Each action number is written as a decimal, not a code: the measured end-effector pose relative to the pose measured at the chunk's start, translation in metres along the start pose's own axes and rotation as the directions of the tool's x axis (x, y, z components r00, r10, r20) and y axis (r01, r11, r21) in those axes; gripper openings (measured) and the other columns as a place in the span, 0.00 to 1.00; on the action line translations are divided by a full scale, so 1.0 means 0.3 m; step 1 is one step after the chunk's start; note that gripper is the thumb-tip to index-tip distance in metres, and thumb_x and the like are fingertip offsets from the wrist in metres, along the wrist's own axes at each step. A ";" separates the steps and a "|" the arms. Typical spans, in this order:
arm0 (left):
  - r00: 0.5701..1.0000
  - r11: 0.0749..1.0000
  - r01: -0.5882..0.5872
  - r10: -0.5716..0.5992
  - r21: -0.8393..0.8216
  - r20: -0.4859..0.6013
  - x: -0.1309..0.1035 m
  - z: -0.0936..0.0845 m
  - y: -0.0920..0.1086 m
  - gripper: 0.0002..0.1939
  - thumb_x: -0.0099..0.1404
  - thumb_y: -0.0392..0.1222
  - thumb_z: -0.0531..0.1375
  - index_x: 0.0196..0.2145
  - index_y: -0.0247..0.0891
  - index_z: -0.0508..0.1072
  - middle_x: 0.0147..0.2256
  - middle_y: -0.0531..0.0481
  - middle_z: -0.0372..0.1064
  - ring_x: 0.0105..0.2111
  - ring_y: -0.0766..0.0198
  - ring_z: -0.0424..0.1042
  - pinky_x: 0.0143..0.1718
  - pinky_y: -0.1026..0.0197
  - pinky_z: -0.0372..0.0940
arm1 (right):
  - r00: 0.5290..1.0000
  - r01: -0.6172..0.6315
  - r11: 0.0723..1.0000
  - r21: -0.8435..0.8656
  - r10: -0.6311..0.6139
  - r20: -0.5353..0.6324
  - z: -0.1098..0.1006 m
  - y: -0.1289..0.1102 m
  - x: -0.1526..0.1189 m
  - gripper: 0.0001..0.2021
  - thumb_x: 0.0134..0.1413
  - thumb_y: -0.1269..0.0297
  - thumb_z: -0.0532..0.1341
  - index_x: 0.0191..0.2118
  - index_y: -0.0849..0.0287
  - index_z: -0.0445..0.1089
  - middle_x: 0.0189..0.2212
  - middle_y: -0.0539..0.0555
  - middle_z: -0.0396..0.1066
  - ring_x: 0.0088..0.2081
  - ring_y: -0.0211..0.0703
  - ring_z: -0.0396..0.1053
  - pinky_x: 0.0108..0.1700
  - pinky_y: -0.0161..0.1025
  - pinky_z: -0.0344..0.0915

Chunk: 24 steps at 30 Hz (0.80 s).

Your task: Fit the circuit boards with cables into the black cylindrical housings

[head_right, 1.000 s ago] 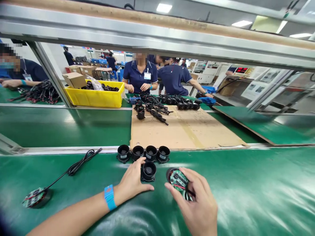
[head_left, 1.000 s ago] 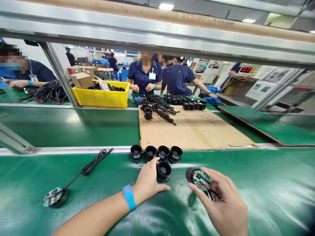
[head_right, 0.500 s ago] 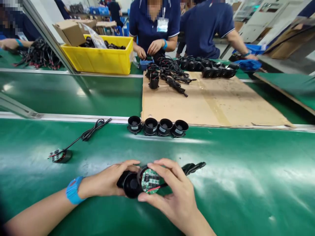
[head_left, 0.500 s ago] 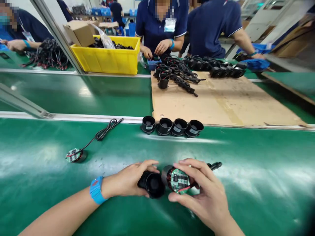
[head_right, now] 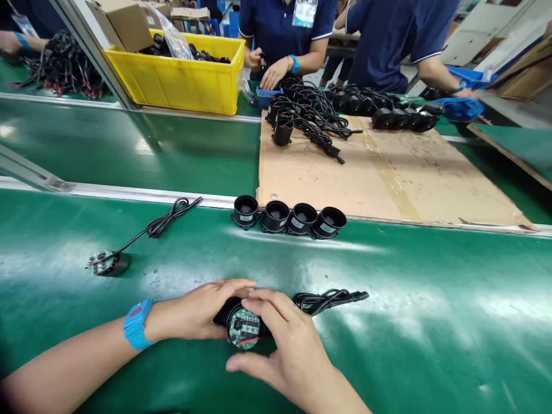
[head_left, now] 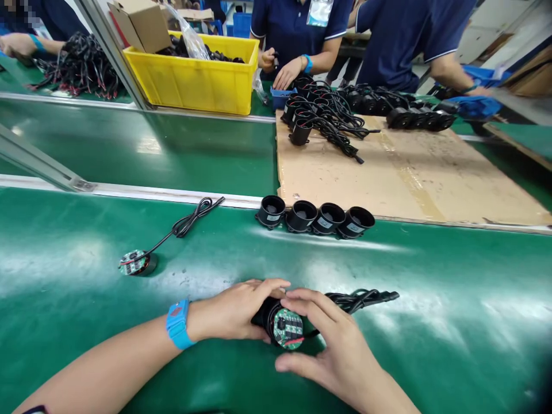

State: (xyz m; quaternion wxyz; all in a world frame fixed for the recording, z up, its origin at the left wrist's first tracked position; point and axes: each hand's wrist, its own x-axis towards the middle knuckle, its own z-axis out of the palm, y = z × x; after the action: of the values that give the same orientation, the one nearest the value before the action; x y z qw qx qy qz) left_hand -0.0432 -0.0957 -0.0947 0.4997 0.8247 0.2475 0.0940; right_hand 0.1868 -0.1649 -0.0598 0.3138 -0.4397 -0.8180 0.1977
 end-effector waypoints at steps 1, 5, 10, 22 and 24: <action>1.000 1.000 0.005 -0.005 0.003 -0.004 -0.001 0.001 0.001 0.55 0.55 0.33 0.73 0.70 0.46 0.47 0.65 0.39 0.65 0.63 0.45 0.67 0.63 0.46 0.63 | 1.000 -0.012 1.000 0.016 0.012 0.025 -0.003 -0.001 -0.001 0.33 0.59 0.35 0.63 0.58 0.58 0.68 0.52 0.61 0.74 0.54 0.49 0.75 0.54 0.40 0.75; 1.000 1.000 0.003 -0.003 -0.011 -0.004 -0.003 0.005 0.002 0.54 0.56 0.32 0.72 0.70 0.49 0.47 0.65 0.42 0.66 0.64 0.47 0.67 0.64 0.47 0.62 | 0.999 -0.035 0.999 0.041 0.036 -0.010 0.001 -0.002 -0.003 0.23 0.65 0.45 0.64 0.55 0.56 0.69 0.52 0.60 0.75 0.52 0.46 0.75 0.51 0.39 0.75; 1.000 1.000 -0.009 0.009 -0.016 -0.022 -0.008 0.010 -0.015 0.54 0.54 0.31 0.72 0.70 0.48 0.49 0.67 0.42 0.62 0.66 0.47 0.63 0.67 0.46 0.59 | 0.999 -0.038 0.997 0.067 0.039 -0.008 0.016 -0.001 0.008 0.19 0.62 0.44 0.66 0.47 0.55 0.70 0.45 0.57 0.79 0.44 0.47 0.78 0.45 0.42 0.76; 0.985 0.992 0.008 0.014 0.128 -0.170 0.010 0.056 -0.021 0.45 0.51 0.60 0.75 0.61 0.47 0.64 0.59 0.41 0.71 0.59 0.40 0.70 0.65 0.38 0.62 | 0.954 -0.162 0.987 0.008 0.154 0.258 -0.011 0.078 -0.029 0.55 0.38 0.45 0.79 0.71 0.49 0.55 0.59 0.61 0.72 0.57 0.61 0.72 0.59 0.54 0.70; 0.989 0.985 0.000 0.026 0.171 -0.149 0.004 0.032 -0.030 0.40 0.52 0.64 0.73 0.58 0.51 0.67 0.56 0.45 0.74 0.57 0.42 0.73 0.68 0.37 0.58 | 0.954 -0.149 0.981 -0.121 0.175 0.244 -0.082 0.096 -0.035 0.51 0.36 0.52 0.81 0.67 0.48 0.62 0.58 0.59 0.72 0.57 0.62 0.72 0.59 0.57 0.69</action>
State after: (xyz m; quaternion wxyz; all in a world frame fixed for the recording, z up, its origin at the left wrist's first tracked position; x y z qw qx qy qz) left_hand -0.0412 -0.0992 -0.1072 0.4066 0.8566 0.2863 0.1378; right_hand 0.2253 -0.1571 -0.0627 0.1667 -0.4920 -0.8214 0.2354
